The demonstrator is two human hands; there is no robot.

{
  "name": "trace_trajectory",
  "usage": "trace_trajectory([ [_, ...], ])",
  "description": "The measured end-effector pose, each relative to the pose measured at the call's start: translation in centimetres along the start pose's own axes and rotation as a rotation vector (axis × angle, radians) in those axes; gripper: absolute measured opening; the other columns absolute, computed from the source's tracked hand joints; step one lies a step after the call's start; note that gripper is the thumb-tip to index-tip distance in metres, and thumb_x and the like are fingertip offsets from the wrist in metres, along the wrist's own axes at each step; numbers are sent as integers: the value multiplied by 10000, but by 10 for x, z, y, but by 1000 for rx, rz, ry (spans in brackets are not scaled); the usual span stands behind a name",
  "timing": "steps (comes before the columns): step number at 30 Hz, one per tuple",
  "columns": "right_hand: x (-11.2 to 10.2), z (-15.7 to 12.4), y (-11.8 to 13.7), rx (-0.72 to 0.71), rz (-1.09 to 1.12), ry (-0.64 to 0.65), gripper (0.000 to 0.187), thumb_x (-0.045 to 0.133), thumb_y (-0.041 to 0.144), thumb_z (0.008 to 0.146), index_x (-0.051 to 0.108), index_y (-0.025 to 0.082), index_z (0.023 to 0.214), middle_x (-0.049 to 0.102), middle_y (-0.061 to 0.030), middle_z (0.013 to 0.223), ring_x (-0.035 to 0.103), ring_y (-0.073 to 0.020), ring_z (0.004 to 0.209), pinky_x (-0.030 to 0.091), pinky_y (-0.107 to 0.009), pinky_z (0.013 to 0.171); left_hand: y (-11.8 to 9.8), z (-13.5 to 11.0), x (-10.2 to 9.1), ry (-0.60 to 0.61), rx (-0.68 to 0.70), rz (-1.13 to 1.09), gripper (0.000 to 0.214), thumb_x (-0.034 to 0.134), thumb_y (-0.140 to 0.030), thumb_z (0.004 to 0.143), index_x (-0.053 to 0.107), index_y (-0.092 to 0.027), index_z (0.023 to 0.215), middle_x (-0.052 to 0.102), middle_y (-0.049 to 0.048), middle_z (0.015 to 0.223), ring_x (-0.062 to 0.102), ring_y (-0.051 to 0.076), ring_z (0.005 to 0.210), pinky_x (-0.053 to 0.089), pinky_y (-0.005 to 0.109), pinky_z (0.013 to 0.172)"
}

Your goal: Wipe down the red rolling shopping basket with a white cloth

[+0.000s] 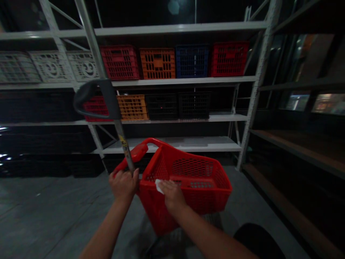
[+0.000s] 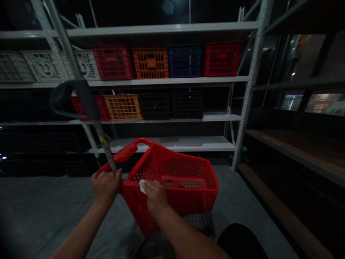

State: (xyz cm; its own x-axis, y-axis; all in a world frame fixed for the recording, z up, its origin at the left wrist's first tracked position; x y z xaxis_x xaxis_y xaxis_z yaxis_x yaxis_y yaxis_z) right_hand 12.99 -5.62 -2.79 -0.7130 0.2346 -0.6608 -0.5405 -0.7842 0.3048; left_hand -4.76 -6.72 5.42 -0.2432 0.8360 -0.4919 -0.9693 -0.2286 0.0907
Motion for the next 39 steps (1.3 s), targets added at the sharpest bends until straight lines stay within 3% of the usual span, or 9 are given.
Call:
trace_trajectory([
  [2, 13, 15, 13, -11, -1, 17, 475, 374, 65, 766, 504, 214, 1198, 556, -27, 1188, 507, -131, 1095, 358, -338, 979, 2, 1, 1, 4, -8, -3, 431, 351, -414, 809, 581, -173, 536, 579, 70, 532, 526, 209, 671, 294, 382, 847],
  [5, 7, 1, 4, -41, -34, 6, 476, 365, 72, 757, 516, 208, 1187, 552, -31, 1193, 510, -149, 1091, 351, -367, 986, 9, 2, 5, 22, -9, -34, 425, 361, -401, 802, 587, -165, 530, 582, 82, 535, 527, 211, 664, 300, 383, 843],
  [11, -61, -96, -84, -47, -222, -37, 627, 285, -29, 654, 526, 212, 1179, 565, -44, 1175, 484, -143, 1123, 365, -397, 982, 19, 4, 16, 27, 5, -35, 429, 345, -407, 803, 558, -174, 513, 573, 74, 522, 526, 215, 672, 302, 393, 846],
  [14, -80, -121, -107, -14, -296, -71, 590, 296, -17, 664, 536, 180, 1165, 560, -64, 1181, 484, -158, 1122, 365, -413, 977, 21, 3, 21, 3, 6, -54, 425, 339, -408, 802, 520, -189, 486, 545, 53, 488, 518, 207, 652, 298, 398, 851],
  [17, -64, -104, -92, 46, -278, -88, 548, 305, -6, 694, 542, 169, 1156, 576, -65, 1160, 493, -162, 1105, 343, -395, 993, 24, 3, 23, -14, -9, -36, 423, 328, -403, 802, 496, -194, 476, 520, 43, 471, 509, 204, 643, 307, 405, 842],
  [22, -7, -38, -31, 74, -124, -57, 477, 369, 67, 779, 476, 209, 1221, 560, -42, 1186, 466, -156, 1131, 296, -382, 1017, 26, 4, 21, -16, 16, 60, 433, 300, -422, 812, 502, -186, 511, 515, 43, 506, 497, 195, 655, 346, 383, 805],
  [25, -3, -32, -23, 37, -111, -66, 437, 375, 108, 812, 471, 241, 1217, 567, -27, 1177, 479, -151, 1112, 251, -424, 1033, 27, 3, 19, -35, 13, 63, 433, 292, -425, 813, 473, -193, 495, 494, 34, 498, 484, 186, 648, 359, 374, 805],
  [35, -118, -148, -139, 42, -390, -96, 516, 317, 6, 762, 495, 227, 1192, 594, -57, 1135, 540, -158, 1056, 227, -490, 1024, 48, 14, 41, 35, 8, -69, 392, 295, -436, 780, 400, -209, 479, 464, 32, 497, 497, 210, 692, 351, 461, 825],
  [39, -123, -158, -151, 119, -411, -95, 513, 320, -2, 773, 483, 240, 1194, 576, -47, 1161, 529, -166, 1075, 198, -511, 1025, 43, 16, 22, -40, -173, -143, 387, 316, -462, 793, 526, -150, 885, 525, 126, 1104, 415, 364, 1097, 225, 636, 903],
])
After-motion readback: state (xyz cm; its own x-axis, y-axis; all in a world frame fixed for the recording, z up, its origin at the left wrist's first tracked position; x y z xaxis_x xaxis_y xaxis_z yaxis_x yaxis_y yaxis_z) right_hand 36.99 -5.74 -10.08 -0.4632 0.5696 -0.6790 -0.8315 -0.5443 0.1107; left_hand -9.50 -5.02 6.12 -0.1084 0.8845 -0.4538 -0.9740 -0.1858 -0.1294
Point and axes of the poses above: each hand's wrist, its own z-axis towards the middle knuckle, its own x-axis out of the palm, y = z × x, the point moved 6 cm from there along z, towards the middle knuckle
